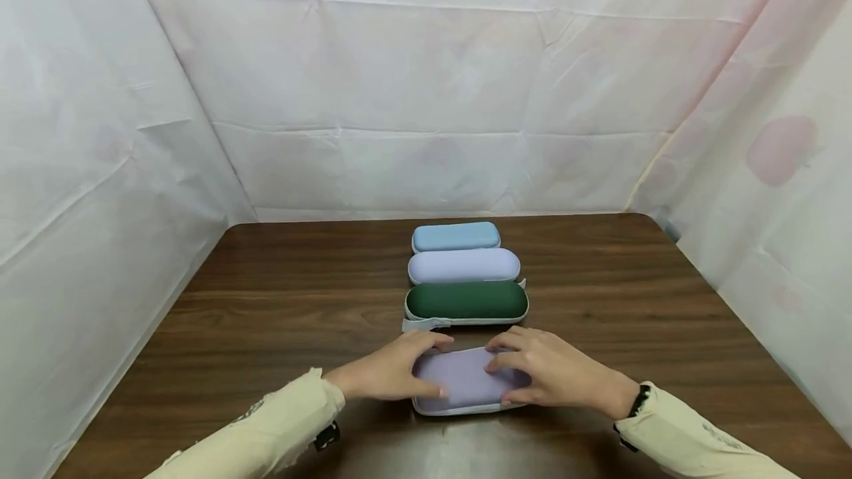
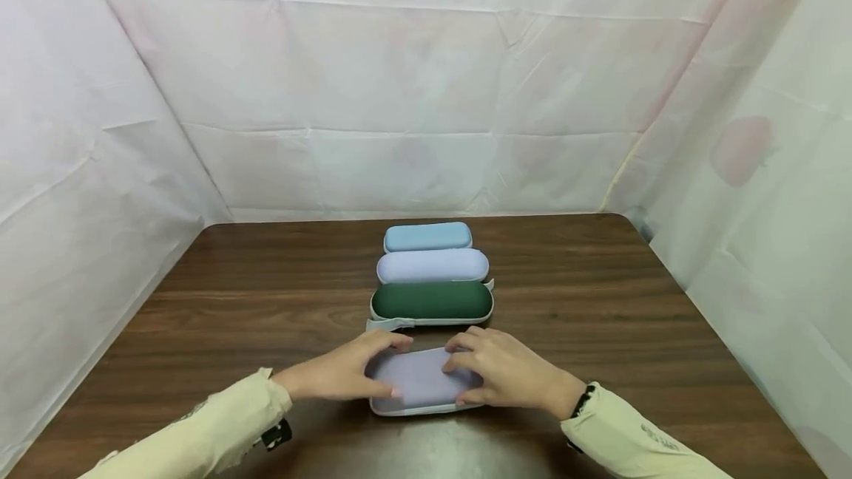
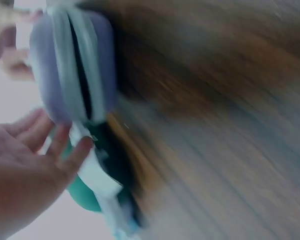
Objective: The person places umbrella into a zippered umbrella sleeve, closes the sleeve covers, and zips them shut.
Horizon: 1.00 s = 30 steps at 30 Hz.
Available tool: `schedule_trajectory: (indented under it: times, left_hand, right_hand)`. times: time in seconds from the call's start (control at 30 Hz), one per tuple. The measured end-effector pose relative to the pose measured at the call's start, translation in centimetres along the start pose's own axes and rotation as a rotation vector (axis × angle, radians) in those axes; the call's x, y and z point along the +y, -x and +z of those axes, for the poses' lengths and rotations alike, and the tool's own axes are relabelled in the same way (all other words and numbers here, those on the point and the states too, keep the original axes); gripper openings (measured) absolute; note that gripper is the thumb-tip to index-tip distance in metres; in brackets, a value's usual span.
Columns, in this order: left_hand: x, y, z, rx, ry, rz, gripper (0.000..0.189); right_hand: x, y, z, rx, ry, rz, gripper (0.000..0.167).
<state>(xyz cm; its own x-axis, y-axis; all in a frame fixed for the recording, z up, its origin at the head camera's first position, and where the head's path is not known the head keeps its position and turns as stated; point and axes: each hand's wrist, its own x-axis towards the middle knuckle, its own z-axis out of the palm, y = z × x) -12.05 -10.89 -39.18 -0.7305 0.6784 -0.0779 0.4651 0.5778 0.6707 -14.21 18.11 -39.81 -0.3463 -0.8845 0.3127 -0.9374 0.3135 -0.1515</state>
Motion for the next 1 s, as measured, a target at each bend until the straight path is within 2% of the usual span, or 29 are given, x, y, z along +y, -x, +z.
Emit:
schedule_trajectory:
  times: [0.1, 0.17, 0.27, 0.4, 0.5, 0.8, 1.0]
  left_hand:
    - [-1.1, -0.5, -0.6, -0.026, 0.055, 0.024, 0.035]
    - [-1.7, -0.7, -0.9, -0.044, 0.045, 0.049, 0.037]
    - [-2.5, -0.9, -1.2, -0.052, -0.028, 0.097, 0.043]
    - [-2.9, -0.8, -1.3, -0.062, -0.134, 0.102, 0.037]
    - [-2.9, -0.7, -1.2, -0.056, -0.207, 0.083, 0.031]
    - [-2.5, -0.5, -1.4, 0.065, -0.493, 0.112, 0.013]
    - [-2.9, -0.2, -0.8, 0.191, -0.645, 0.192, 0.01]
  right_hand:
    - [0.0, 0.2, -0.2, 0.002, -0.003, 0.013, 0.038]
    - [0.0, 0.3, -0.3, 0.003, -0.007, 0.018, 0.038]
    - [0.1, 0.2, -0.3, 0.001, -0.016, 0.013, 0.038]
    - [0.2, 0.0, -0.2, -0.008, -0.027, 0.005, 0.038]
    - [0.2, -0.2, -0.3, -0.022, -0.025, 0.001, 0.038]
    - [-0.1, -1.1, -0.8, -0.054, -0.025, -0.001, 0.04]
    - [-0.3, -1.7, 0.1, -0.067, -0.005, -0.011, 0.049]
